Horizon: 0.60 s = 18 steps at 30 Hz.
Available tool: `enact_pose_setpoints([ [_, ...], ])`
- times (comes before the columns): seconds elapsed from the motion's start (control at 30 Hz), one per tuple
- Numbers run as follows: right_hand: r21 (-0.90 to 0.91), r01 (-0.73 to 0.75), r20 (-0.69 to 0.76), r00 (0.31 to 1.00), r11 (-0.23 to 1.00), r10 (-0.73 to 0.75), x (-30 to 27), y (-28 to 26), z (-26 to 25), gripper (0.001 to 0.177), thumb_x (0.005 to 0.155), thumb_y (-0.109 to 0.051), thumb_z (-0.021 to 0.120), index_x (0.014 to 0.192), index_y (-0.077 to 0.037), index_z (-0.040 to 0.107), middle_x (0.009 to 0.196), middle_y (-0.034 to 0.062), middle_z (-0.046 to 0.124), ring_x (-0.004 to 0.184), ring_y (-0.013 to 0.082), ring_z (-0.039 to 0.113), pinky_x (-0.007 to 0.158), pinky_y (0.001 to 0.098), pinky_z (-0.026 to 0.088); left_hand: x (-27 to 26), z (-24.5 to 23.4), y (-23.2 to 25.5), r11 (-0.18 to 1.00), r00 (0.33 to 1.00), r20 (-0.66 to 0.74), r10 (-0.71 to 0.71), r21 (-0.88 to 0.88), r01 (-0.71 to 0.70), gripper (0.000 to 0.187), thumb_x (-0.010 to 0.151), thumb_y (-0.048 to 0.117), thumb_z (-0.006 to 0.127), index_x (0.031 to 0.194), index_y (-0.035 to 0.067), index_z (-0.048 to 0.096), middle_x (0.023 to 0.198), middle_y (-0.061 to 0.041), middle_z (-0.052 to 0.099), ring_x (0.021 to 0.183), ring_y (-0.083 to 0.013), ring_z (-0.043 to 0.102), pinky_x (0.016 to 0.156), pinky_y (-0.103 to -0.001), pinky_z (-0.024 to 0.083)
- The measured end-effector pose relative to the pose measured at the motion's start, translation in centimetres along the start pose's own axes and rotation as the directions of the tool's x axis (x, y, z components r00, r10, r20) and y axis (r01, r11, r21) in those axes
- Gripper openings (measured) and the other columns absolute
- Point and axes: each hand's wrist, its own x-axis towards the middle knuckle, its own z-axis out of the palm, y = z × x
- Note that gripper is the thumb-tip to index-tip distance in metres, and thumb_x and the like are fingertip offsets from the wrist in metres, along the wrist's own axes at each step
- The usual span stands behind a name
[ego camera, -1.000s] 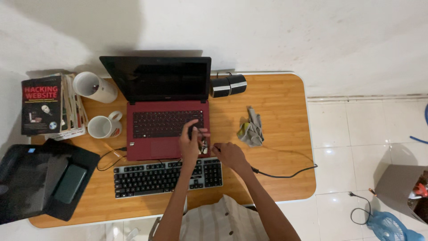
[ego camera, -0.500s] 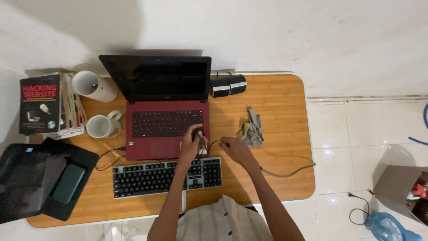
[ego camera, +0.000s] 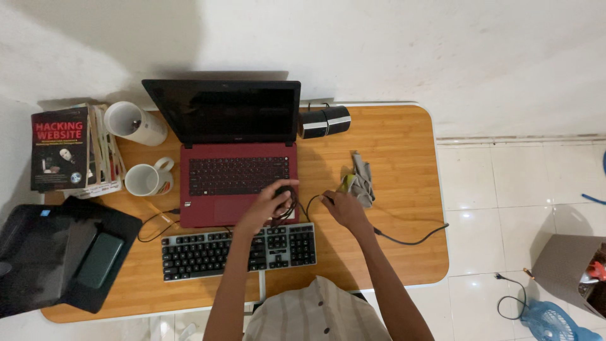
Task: The person cleans a wooden desk using a cloth. They wipe the surface around a laptop, keyboard, and tablet, moving items aside as needed. They also wipe the tablet and laptop surfaces and organize cables.
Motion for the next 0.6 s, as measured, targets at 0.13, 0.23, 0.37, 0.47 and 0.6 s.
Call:
enact_pose_setpoints([
  [0.13,0.034,0.063,-0.147,0.987,0.997,-0.058,0.4,2.2,2.7,0.036,0.102,-0.04,0.056,0.108,-0.008,0.073,0.095,0.0193,0.07,0.087,0.0401,0.069,0.073,0.0517,0.055,-1.1,-0.9,1.1,0.964,0.997,0.005,0.076,-0.255,-0.073,0.037,0.104,0.009,0.056,0.14,0.007,0.061,0.068,0.005,0.046,0.054,-0.004,0.038,0.046,-0.021,0.033],
  [0.23,0.086,0.071,-0.175,0.983,0.994,-0.055,0.4,3.3,5.0,0.033,0.102,-0.035,0.057,0.108,-0.006,0.071,0.1,0.0211,0.067,0.09,0.0433,0.067,0.075,0.0535,0.054,-1.5,-1.0,1.9,0.902,0.992,-0.022,0.125,-0.414,-0.123,0.035,0.102,0.006,0.055,0.137,0.003,0.061,0.066,0.005,0.043,0.052,-0.0033,0.036,0.044,-0.02,0.031],
  [0.37,0.089,0.169,-0.234,0.961,0.982,-0.144,0.7,3.3,7.0,0.025,0.101,-0.026,0.058,0.109,-0.004,0.068,0.102,0.0222,0.063,0.091,0.0435,0.065,0.078,0.0525,0.055,-1.4,-0.7,2.6,0.725,0.965,-0.163,0.204,-0.637,-0.261,0.033,0.104,0.003,0.052,0.134,-0.004,0.06,0.067,0.004,0.046,0.053,-0.0039,0.038,0.044,-0.019,0.032],
  [0.47,0.141,0.331,-0.283,0.917,0.933,-0.283,0.7,2.2,7.1,0.021,0.097,-0.018,0.06,0.108,-0.001,0.066,0.102,0.022,0.063,0.094,0.0441,0.063,0.078,0.0528,0.053,-0.9,-0.8,3.1,0.662,0.905,-0.36,0.227,-0.625,-0.414,0.031,0.105,0.005,0.054,0.135,-0.004,0.06,0.07,0.002,0.05,0.054,-0.0051,0.039,0.044,-0.019,0.033],
  [0.6,0.134,0.425,-0.239,0.89,0.895,-0.387,-0.2,0.2,4.9,0.02,0.101,-0.021,0.063,0.101,-0.002,0.069,0.094,0.0176,0.061,0.087,0.0384,0.062,0.074,0.0487,0.052,-0.6,-1.8,4.0,0.525,0.763,-0.597,0.248,-0.579,-0.623,0.032,0.107,0.014,0.051,0.135,0.003,0.06,0.081,-0.003,0.065,0.055,-0.0062,0.049,0.046,-0.022,0.04],
])
